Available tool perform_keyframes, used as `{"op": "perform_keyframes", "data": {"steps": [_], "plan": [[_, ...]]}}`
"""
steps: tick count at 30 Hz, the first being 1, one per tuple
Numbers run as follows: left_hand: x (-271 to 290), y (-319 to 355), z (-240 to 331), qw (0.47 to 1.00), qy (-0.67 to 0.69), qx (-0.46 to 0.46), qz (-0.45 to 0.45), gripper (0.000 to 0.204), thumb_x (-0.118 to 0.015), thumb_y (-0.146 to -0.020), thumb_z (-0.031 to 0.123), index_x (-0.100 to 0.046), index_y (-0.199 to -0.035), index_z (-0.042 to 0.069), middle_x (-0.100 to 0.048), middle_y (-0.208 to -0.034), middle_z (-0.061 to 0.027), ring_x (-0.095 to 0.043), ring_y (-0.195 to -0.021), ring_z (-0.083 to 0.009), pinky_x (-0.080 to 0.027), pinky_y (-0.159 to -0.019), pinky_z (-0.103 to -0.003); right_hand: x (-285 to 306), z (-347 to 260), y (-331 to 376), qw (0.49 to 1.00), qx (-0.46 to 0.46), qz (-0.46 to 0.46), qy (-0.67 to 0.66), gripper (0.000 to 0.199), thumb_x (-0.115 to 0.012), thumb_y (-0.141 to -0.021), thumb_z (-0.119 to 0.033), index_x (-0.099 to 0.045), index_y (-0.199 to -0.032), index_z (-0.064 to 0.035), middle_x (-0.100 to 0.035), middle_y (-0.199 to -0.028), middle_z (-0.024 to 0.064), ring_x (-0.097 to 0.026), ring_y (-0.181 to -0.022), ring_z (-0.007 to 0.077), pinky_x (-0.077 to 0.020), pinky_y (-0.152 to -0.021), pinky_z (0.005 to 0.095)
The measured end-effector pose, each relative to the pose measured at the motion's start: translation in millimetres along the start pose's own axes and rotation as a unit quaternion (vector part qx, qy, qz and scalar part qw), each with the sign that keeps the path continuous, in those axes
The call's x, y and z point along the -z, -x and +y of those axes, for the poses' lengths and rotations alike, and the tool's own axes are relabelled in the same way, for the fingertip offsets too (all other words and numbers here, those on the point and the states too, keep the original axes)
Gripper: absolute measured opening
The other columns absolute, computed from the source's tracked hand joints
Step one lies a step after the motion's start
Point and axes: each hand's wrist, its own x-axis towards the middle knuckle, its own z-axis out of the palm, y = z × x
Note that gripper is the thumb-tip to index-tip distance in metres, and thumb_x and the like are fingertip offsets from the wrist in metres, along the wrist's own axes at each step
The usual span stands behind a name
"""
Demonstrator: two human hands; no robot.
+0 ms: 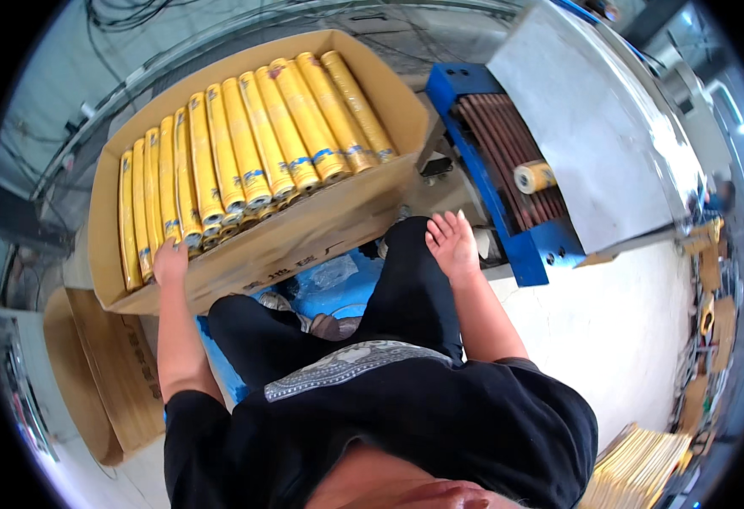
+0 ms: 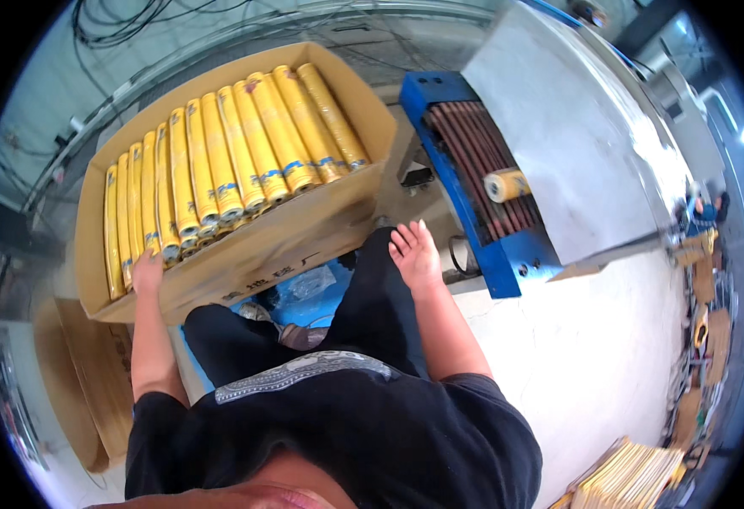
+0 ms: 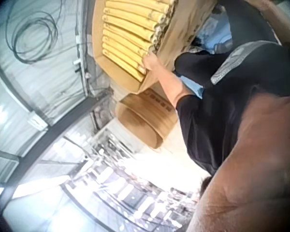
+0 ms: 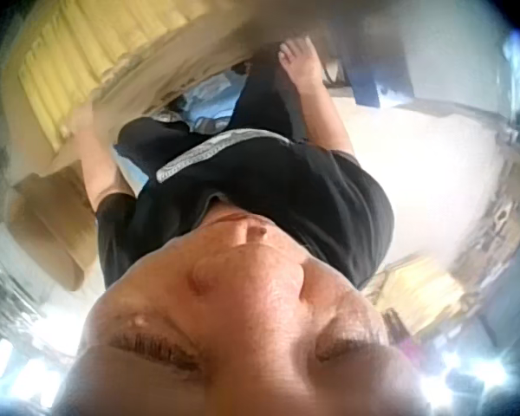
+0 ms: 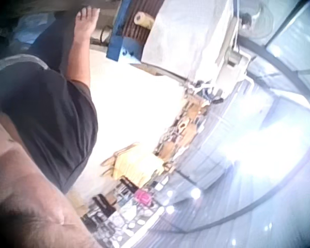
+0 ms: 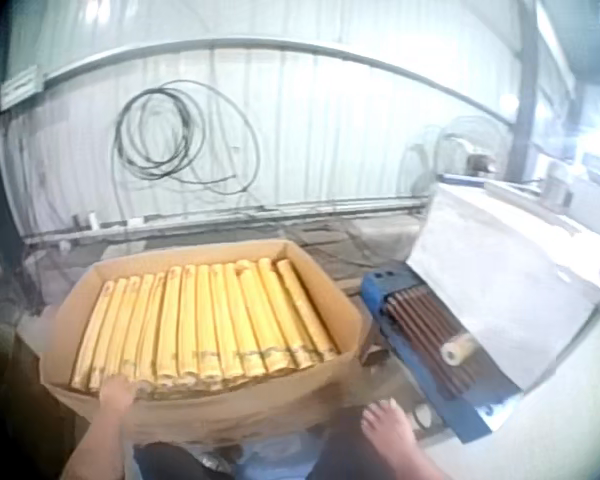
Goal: The person repeatedly picks up yellow cylindrical objects from a large cardboard box and places them onto a blue conveyor belt. The person handles the items one by one, transferring them from the box to the machine.
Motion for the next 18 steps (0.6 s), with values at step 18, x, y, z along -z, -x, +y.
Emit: {"op": "perform_keyframes", "data": {"steps": [18], "plan": [[-4, 80, 110, 0.928, 0.317, -0.146, 0.129, 0.031, -0.062, -0.083, 0.012, -0.060, -0.111, -0.001, -0.063, -0.109, -0.0147, -0.061, -0.100, -0.0250, -0.045, -0.090, -0.033, 25, -95, -95, 0.937, 0.145, -0.024, -0.317, 0.035, -0.059, -0.089, -0.032, -0.052, -0.112, -0.0064, -0.060, -0.099, 0.0106, -0.058, -0.090, 0.0262, -0.0486, -0.080, 0.0412]]}}
